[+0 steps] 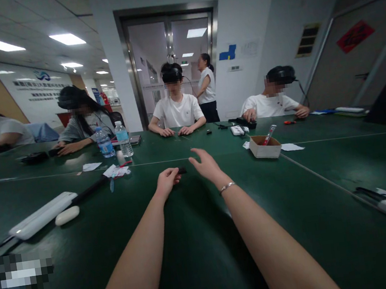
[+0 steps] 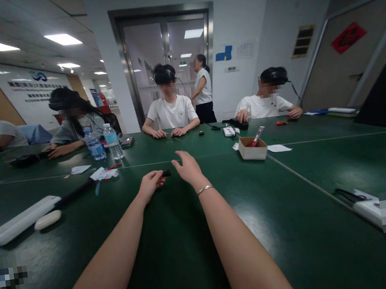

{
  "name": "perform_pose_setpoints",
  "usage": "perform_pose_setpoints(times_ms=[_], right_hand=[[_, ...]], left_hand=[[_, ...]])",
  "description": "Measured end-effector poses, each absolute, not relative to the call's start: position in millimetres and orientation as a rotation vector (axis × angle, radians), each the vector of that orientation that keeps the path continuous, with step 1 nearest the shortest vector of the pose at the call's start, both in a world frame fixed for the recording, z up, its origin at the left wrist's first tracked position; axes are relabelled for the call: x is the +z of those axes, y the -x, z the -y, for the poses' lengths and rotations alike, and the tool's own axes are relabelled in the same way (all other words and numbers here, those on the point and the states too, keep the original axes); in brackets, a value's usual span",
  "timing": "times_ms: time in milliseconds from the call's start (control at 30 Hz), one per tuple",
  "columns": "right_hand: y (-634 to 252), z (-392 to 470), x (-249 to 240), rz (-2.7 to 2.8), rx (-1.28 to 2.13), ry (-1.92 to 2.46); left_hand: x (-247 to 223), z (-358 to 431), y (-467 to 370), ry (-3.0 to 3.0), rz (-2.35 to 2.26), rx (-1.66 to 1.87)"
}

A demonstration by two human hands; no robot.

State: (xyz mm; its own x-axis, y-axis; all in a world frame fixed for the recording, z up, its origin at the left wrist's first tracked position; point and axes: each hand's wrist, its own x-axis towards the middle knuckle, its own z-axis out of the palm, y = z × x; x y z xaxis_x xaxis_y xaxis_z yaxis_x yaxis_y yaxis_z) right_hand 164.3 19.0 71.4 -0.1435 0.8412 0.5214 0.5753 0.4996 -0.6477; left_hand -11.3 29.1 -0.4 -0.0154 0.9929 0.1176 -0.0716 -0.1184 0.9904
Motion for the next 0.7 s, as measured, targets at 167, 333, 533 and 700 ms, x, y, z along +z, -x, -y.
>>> perform_pose_setpoints(times_ms=[167, 333, 533, 700], right_hand=[[-168, -9, 91, 1.842, -0.146, 1.311], [-180, -19, 23, 2.226, 0.287, 1.895], [-186, -28, 6, 2.228, 0.267, 1.785], [-169, -27, 10, 2.274, 0.313, 1.347]], left_hand=[[-8, -36, 16, -1.159, -1.072, 1.395], [-8, -35, 15, -1.242, -1.088, 1.343], [-7, -32, 12, -1.384, -1.128, 1.228], [-4, -28, 6, -1.513, -1.139, 1.154]])
